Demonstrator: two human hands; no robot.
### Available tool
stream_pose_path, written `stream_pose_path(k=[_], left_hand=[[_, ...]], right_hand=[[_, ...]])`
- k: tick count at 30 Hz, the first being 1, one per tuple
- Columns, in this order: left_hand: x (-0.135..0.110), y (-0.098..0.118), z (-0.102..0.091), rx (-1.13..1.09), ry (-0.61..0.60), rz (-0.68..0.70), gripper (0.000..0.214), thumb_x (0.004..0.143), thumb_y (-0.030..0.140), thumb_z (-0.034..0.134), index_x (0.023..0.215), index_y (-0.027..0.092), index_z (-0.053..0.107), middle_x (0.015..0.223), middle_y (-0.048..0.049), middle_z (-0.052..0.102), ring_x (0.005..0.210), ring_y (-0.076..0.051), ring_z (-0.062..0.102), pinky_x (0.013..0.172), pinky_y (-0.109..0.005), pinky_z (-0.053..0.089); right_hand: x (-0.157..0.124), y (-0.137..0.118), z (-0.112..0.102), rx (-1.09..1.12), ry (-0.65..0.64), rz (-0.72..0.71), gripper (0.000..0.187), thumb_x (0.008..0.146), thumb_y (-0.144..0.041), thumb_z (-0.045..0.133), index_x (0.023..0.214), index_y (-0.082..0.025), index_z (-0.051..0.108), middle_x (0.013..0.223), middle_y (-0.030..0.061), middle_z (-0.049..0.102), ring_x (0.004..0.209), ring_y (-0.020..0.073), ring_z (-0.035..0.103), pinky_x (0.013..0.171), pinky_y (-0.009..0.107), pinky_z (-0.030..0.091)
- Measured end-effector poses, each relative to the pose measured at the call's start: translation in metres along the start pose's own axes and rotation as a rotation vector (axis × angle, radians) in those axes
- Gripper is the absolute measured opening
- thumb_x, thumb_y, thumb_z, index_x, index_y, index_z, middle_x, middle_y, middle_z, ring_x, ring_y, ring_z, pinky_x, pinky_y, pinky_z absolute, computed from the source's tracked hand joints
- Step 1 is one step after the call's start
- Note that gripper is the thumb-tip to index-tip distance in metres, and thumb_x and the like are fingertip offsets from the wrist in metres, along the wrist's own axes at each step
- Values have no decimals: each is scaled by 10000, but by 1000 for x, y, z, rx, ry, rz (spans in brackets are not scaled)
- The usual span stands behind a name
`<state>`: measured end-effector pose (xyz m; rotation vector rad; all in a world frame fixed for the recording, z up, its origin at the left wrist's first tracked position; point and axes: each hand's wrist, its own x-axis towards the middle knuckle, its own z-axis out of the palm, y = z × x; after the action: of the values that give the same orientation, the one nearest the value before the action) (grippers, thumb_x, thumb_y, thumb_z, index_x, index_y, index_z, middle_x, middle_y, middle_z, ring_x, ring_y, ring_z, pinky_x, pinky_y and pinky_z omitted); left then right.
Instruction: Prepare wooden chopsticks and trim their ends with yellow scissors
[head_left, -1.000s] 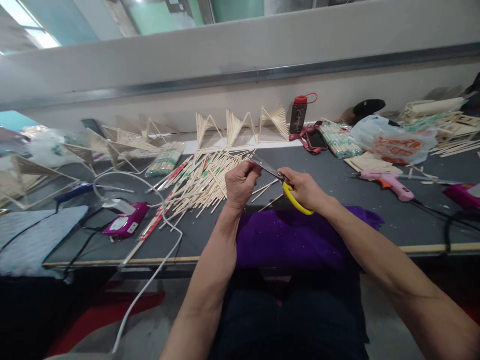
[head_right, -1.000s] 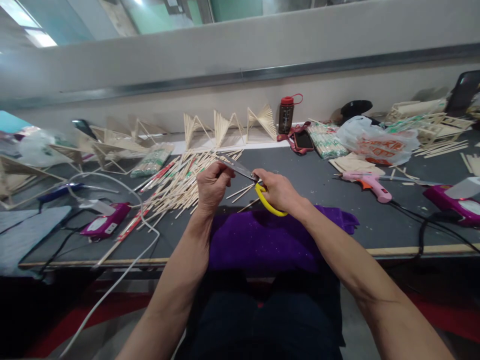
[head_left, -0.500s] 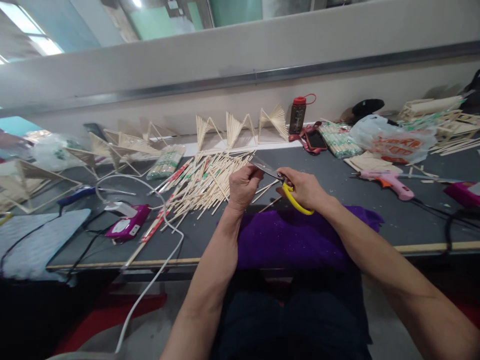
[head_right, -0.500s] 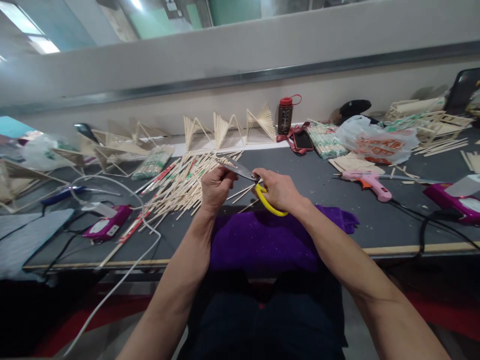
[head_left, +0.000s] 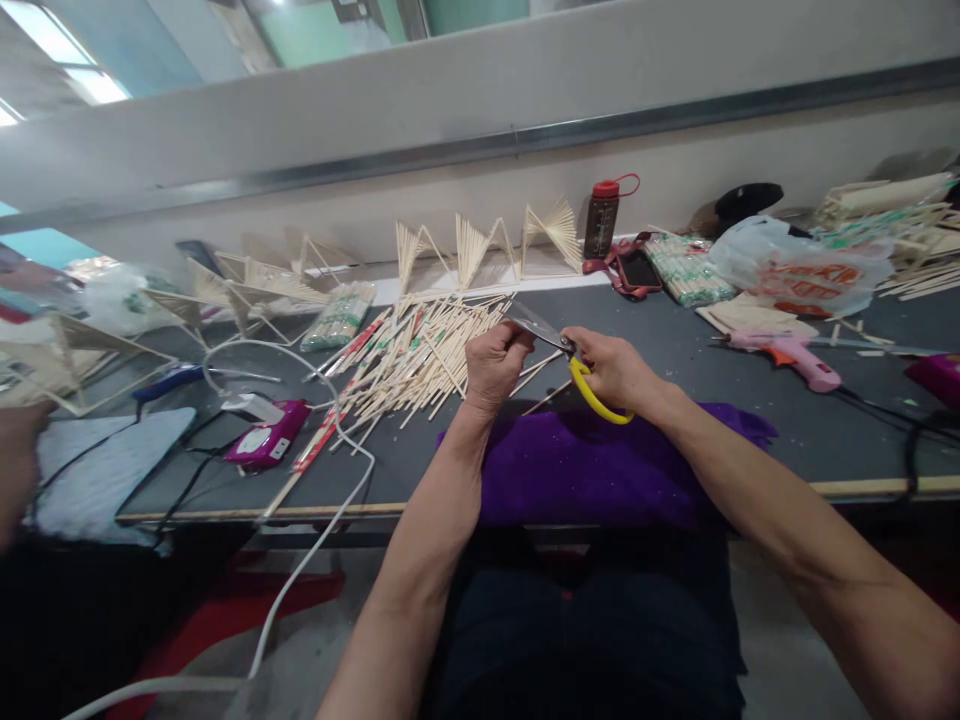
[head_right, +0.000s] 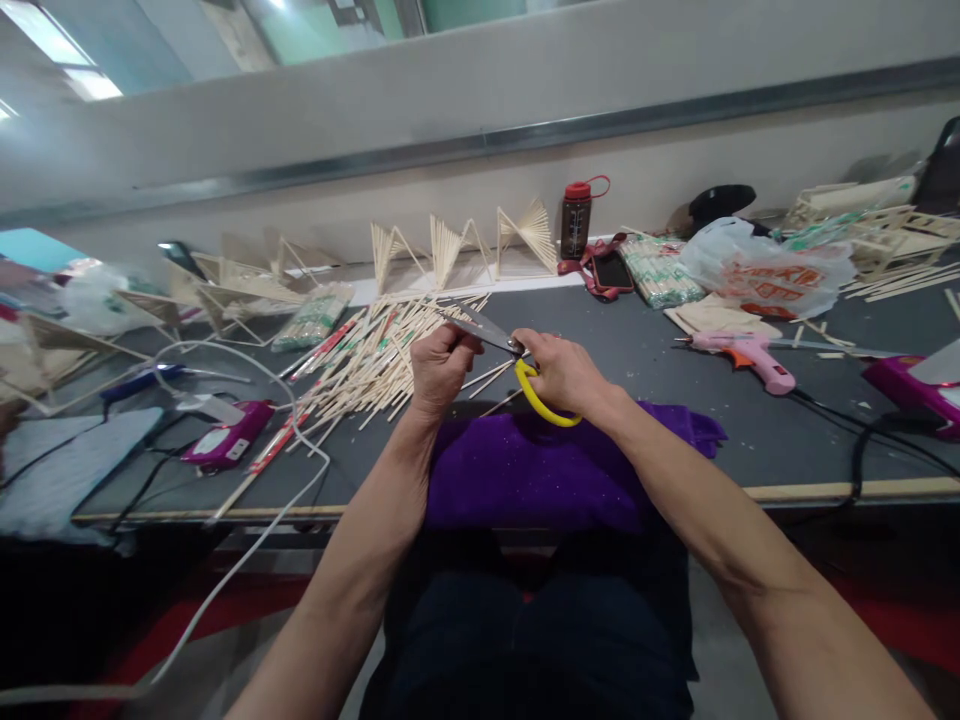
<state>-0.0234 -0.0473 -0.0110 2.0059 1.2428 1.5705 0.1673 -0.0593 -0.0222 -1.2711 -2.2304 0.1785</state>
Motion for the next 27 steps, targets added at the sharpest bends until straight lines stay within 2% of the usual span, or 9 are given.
stream_pose_path(k=[5, 9, 14, 17, 21, 24, 27], left_hand=[[0, -4, 1, -17, -3, -24, 141, 782, 242, 574, 681, 173, 644, 640, 6, 664, 551, -75, 573, 518, -184, 413], [0, -2, 3, -66, 1, -44, 170, 797, 311, 582, 715, 174, 640, 604, 26, 632, 477, -55, 506, 506, -184, 404], [3, 4, 1, -249, -40, -92, 227, 785, 391, 605, 742, 171, 642, 591, 30, 602, 441, -44, 479, 468, -181, 393], [6, 2, -3, -401, -63, -188, 275, 770, 430, 617, 840, 170, 670, 606, 12, 607, 443, -47, 484, 413, -172, 348], [9, -4, -8, -536, -61, -287, 328, 760, 447, 626, 933, 174, 682, 638, 1, 615, 421, -30, 429, 375, -160, 287], [10, -5, -10, -586, -71, -287, 328, 763, 410, 631, 1003, 190, 674, 614, 16, 596, 401, -25, 387, 366, -160, 265], [10, -6, -8, -572, -74, -267, 320, 777, 367, 618, 1053, 212, 664, 583, 29, 570, 381, -24, 341, 358, -162, 245]], right_hand=[[2, 2, 4, -59, 6, 22, 437, 730, -207, 514, 1166, -201, 518, 954, 77, 650, 765, 187, 564, 696, 280, 399], [1, 2, 5, -40, 18, 21, 360, 762, -220, 473, 1115, -198, 542, 898, 61, 652, 698, 162, 550, 663, 258, 386], [2, 6, 2, 68, 104, 11, 346, 749, -225, 491, 1087, -195, 558, 788, 13, 636, 620, 125, 524, 619, 227, 367], [3, 9, -1, 155, 155, 80, 360, 752, -268, 521, 1099, -181, 557, 738, -2, 622, 598, 116, 519, 614, 224, 374], [3, 7, -3, 231, 131, 117, 387, 765, -358, 558, 1111, -186, 550, 767, 2, 635, 625, 127, 534, 637, 243, 395], [4, 7, -2, 216, 109, 128, 419, 762, -399, 575, 1130, -202, 544, 783, 3, 635, 649, 139, 554, 639, 250, 401], [7, 16, -3, 96, 106, 244, 459, 766, -446, 573, 1167, -226, 534, 828, 24, 652, 708, 175, 590, 653, 269, 409]])
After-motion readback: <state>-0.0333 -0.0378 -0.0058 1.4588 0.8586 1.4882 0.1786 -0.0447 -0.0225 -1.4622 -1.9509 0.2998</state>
